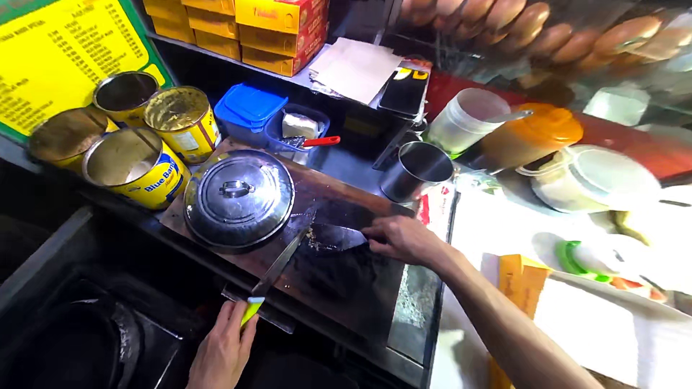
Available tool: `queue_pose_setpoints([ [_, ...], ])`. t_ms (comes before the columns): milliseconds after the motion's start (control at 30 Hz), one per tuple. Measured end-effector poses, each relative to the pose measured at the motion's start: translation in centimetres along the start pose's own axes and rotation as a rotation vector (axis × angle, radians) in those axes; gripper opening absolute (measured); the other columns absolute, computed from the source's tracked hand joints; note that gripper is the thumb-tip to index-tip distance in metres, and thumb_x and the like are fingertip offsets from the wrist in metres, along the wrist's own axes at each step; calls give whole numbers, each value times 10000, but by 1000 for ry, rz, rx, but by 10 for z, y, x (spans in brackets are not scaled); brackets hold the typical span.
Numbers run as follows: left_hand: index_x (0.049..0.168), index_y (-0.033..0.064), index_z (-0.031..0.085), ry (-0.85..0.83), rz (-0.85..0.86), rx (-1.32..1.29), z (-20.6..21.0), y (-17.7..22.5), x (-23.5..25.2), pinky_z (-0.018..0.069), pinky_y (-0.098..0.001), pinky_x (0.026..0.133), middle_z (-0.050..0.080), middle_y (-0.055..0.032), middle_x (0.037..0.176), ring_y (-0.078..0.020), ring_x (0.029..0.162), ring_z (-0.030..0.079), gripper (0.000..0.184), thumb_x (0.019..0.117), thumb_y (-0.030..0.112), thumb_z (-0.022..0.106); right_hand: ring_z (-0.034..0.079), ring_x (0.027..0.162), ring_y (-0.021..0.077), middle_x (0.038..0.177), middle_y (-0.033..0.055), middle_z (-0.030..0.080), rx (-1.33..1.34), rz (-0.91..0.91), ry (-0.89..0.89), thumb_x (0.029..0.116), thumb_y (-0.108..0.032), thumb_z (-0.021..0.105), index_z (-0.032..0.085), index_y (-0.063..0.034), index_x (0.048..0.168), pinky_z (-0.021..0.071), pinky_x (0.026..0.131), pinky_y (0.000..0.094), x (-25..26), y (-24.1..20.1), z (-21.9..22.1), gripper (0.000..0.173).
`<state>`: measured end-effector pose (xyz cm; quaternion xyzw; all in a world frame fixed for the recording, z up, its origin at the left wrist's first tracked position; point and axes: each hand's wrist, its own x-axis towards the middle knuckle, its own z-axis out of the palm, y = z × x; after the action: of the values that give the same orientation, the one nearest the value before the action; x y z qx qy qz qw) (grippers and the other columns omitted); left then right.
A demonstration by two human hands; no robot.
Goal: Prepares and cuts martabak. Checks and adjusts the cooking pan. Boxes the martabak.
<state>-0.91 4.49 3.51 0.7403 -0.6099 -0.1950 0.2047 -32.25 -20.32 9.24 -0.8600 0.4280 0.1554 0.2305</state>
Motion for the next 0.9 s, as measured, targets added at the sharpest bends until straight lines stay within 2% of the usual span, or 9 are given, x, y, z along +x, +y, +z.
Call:
queue_pose_setpoints([
  [100, 1066, -68, 681, 22, -23, -2, -11, -16, -13, 600, -497, 668, 665, -243, 996, -359, 777, 703, 281, 965, 193, 653, 712, 877, 438, 971, 215, 716, 70, 58, 174, 1005, -290, 546, 748, -42, 1154, 543, 706, 637, -42, -45, 49, 352],
  [200, 1053, -54, 684, 34, 23, 44, -10, -30, -6, 600, -475, 638, 665, -232, 995, -346, 757, 704, 281, 961, 207, 638, 725, 750, 407, 918, 199, 728, 153, 276, 358, 968, -211, 581, 765, -11, 1101, 560, 596, 594, -56, -115, 92, 302],
  [333, 1033, -34, 693, 58, 125, 110, -3, -28, 17, 600, -458, 593, 661, -228, 1001, -337, 719, 706, 247, 949, 191, 635, 731, 855, 400, 1070, 211, 722, 266, 519, 285, 1027, -215, 507, 712, 15, 1198, 567, 667, 544, -34, -168, 94, 351],
  [433, 1047, -22, 691, 26, 183, 145, -9, -20, 42, 599, -480, 592, 652, -230, 1008, -359, 739, 707, 199, 939, 144, 668, 693, 1056, 416, 1205, 213, 687, 311, 590, 130, 1055, -277, 464, 685, -28, 1252, 540, 800, 599, -24, -149, 65, 387],
  [533, 1105, -7, 688, -37, 206, 163, -16, -12, 66, 606, -509, 642, 655, -235, 1054, -380, 803, 716, 206, 958, 138, 675, 664, 1123, 434, 1222, 218, 685, 306, 501, 137, 1050, -330, 472, 704, -69, 1249, 507, 855, 651, -18, -100, 48, 402],
  [633, 1127, -24, 677, -57, 221, 119, -12, -10, 78, 608, -523, 678, 659, -247, 1079, -389, 818, 719, 238, 969, 154, 673, 696, 1024, 432, 1080, 226, 723, 332, 306, 391, 1014, -313, 480, 743, -42, 1188, 519, 815, 643, -23, -56, 69, 415],
  [700, 1095, -51, 682, -30, 255, 9, -1, -6, 81, 606, -500, 720, 669, -240, 1026, -362, 821, 711, 262, 961, 173, 671, 725, 942, 411, 990, 225, 742, 371, 240, 597, 994, -264, 490, 757, -5, 1151, 549, 796, 600, -40, -53, 84, 404],
  [800, 1040, -62, 682, 5, 284, -227, 26, 20, 77, 599, -401, 726, 675, -198, 961, -265, 796, 693, 290, 945, 211, 673, 741, 788, 326, 863, 183, 747, 407, 281, 861, 950, -184, 527, 774, 22, 1098, 588, 704, 490, -77, -87, 110, 354],
  [900, 1035, -52, 675, 5, 327, -417, 57, 65, 68, 597, -295, 684, 667, -150, 934, -162, 740, 675, 318, 947, 254, 672, 691, 627, 214, 741, 115, 702, 392, 469, 1094, 884, -154, 584, 787, 17, 1018, 576, 572, 354, -104, -148, 139, 298],
])
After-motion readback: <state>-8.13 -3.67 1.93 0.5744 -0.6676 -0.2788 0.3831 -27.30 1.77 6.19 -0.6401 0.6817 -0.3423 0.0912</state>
